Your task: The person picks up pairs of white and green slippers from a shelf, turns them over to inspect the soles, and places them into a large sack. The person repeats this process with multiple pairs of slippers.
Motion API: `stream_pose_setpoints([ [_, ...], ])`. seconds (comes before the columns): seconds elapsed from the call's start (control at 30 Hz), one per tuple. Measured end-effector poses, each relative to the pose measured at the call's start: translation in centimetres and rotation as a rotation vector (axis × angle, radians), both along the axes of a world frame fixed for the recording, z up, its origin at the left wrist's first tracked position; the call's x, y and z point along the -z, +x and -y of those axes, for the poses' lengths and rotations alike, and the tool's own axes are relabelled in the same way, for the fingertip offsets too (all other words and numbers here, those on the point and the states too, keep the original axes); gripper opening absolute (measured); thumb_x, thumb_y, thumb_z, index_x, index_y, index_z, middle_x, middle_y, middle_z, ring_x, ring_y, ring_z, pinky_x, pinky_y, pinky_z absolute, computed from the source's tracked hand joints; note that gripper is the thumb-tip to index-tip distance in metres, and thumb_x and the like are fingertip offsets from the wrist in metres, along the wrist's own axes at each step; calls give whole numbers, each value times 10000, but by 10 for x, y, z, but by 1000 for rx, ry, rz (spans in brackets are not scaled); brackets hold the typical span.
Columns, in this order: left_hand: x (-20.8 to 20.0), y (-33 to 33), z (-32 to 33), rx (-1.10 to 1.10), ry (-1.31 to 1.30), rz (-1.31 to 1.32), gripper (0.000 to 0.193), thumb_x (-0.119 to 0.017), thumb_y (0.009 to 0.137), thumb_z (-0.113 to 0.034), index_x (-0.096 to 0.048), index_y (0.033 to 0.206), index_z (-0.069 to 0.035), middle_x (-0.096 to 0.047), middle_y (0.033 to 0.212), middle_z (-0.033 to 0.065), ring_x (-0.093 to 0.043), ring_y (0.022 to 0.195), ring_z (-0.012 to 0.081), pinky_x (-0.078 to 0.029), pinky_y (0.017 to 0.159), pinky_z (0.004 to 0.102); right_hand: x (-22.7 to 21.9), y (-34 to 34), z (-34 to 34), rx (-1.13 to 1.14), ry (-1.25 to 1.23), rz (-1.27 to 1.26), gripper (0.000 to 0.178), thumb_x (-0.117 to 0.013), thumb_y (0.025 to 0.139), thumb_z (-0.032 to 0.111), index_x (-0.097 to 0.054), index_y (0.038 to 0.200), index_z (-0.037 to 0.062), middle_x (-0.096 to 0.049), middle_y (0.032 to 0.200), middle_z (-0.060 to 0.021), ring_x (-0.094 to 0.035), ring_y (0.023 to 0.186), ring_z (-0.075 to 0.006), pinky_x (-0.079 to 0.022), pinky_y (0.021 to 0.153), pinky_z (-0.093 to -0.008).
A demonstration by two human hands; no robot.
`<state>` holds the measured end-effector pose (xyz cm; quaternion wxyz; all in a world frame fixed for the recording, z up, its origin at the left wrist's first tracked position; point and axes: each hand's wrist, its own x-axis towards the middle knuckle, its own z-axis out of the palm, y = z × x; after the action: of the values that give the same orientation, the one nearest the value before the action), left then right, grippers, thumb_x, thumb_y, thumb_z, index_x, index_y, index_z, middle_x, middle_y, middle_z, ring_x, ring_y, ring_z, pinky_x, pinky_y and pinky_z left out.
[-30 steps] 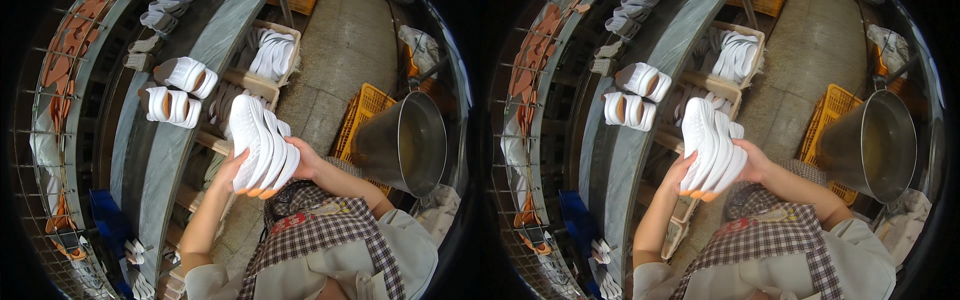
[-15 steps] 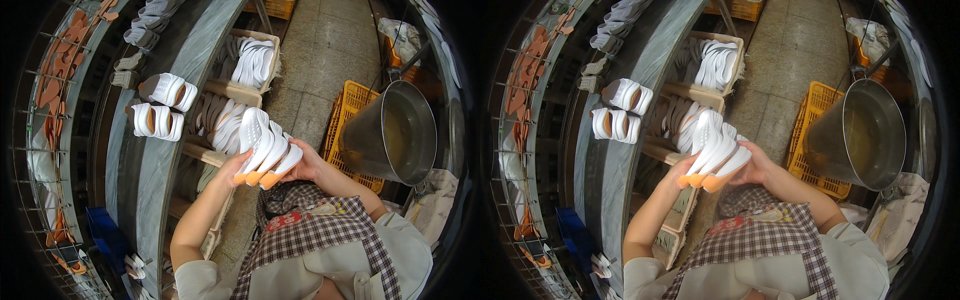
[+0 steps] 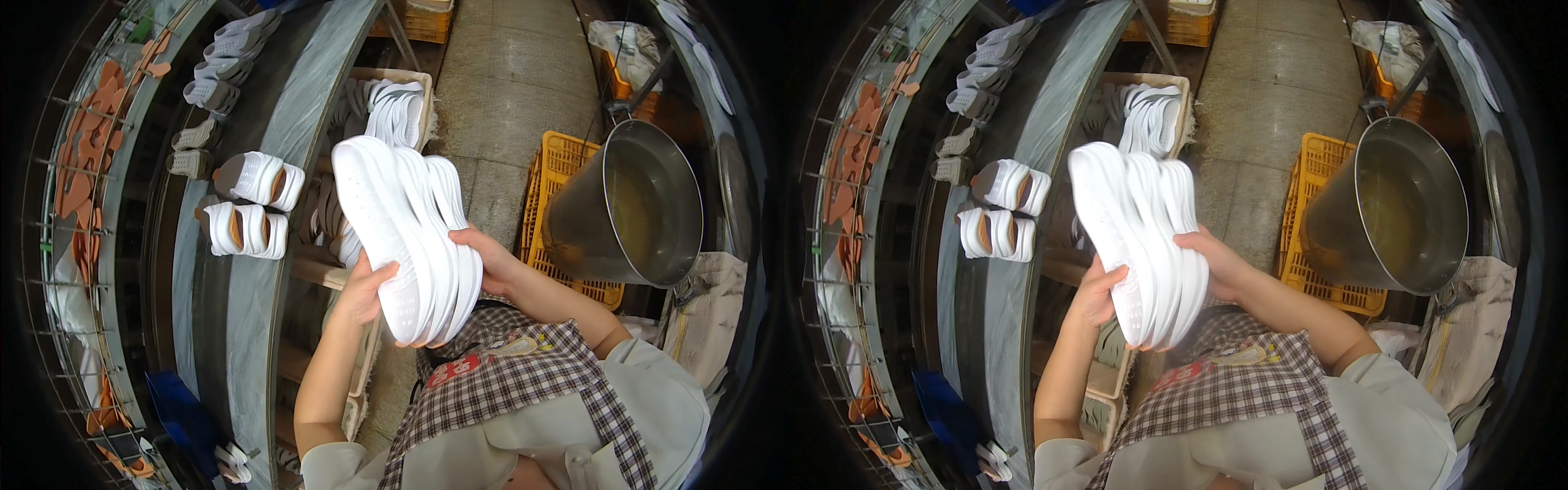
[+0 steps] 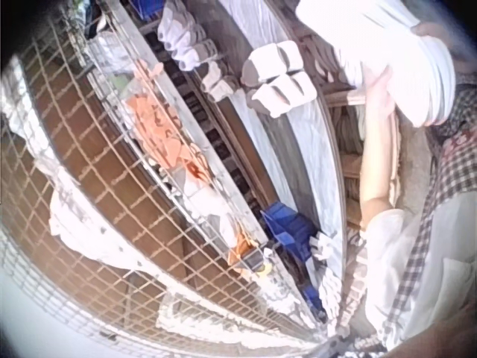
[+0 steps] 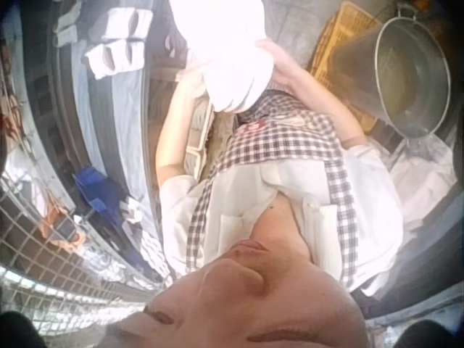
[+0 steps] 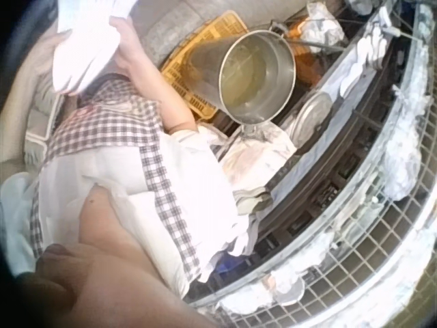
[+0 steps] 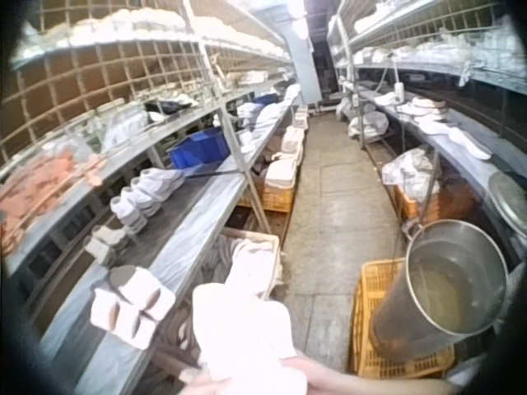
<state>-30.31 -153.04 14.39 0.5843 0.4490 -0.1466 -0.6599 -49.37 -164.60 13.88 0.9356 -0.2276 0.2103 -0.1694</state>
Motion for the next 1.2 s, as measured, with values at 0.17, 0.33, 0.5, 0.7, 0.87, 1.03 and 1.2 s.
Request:
stream_pose_setpoints([
  [0.17, -2, 10, 9, -38, -125, -6, 655, -557, 916, -150, -181, 1442, -53, -384, 1385, 153, -409, 1267, 308, -395, 1032, 436, -26, -3, 1, 70, -214, -22, 827, -626, 824, 211, -120, 1452, 26, -309, 1416, -190, -354, 1297, -284, -322, 1064, -413],
  [0.33, 4, 3, 18, -130, -174, -12, 585, -515, 954, -275, -246, 1424, -52, -403, 1383, 144, -441, 1239, 305, -409, 1013, 454, -45, -6, 1, 122, -473, -28, 949, -688, 786, 290, -83, 1464, 14, -273, 1438, -202, -311, 1318, -303, -276, 1083, -425],
  [0.5, 0, 1, 26, -108, -204, -32, 497, -511, 951, -157, -320, 1387, -16, -438, 1357, 144, -475, 1206, 302, -427, 995, 452, -55, -14, 0, 153, -682, -49, 1024, -718, 749, 378, -93, 1463, -8, -260, 1436, -224, -284, 1332, -315, -253, 1092, -436],
  [0.7, 1, 4, 28, -73, -316, -51, 540, -550, 936, -195, -323, 1389, -10, -442, 1367, 113, -486, 1198, 272, -431, 979, 426, -49, -19, -2, 198, -681, -47, 814, -567, 890, 328, -97, 1472, 7, -233, 1458, -209, -247, 1352, -304, -213, 1110, -418],
  [0.87, 4, 7, 29, -66, -369, -43, 505, -552, 934, -166, -358, 1368, 2, -476, 1335, 114, -498, 1184, 257, -435, 973, 418, -45, -18, -2, 201, -545, 44, 707, -468, 958, 294, -76, 1479, 24, -217, 1483, -172, -224, 1368, -265, -210, 1112, -390],
  [1.03, 3, 9, 28, -80, -329, 12, 462, -561, 927, -141, -400, 1330, 19, -506, 1304, 114, -516, 1165, 247, -439, 969, 401, -46, -18, 2, 192, -464, 60, 700, -463, 962, 309, -78, 1481, 39, -232, 1484, -149, -248, 1357, -251, -222, 1107, -385],
  [1.2, 1, 7, 27, -81, -361, 50, 436, -572, 923, -146, -433, 1306, 11, -532, 1276, 103, -526, 1153, 236, -437, 968, 394, -45, -16, 4, 197, -413, 119, 720, -494, 947, 302, -86, 1479, 40, -245, 1475, -155, -279, 1338, -254, -239, 1101, -383],
])
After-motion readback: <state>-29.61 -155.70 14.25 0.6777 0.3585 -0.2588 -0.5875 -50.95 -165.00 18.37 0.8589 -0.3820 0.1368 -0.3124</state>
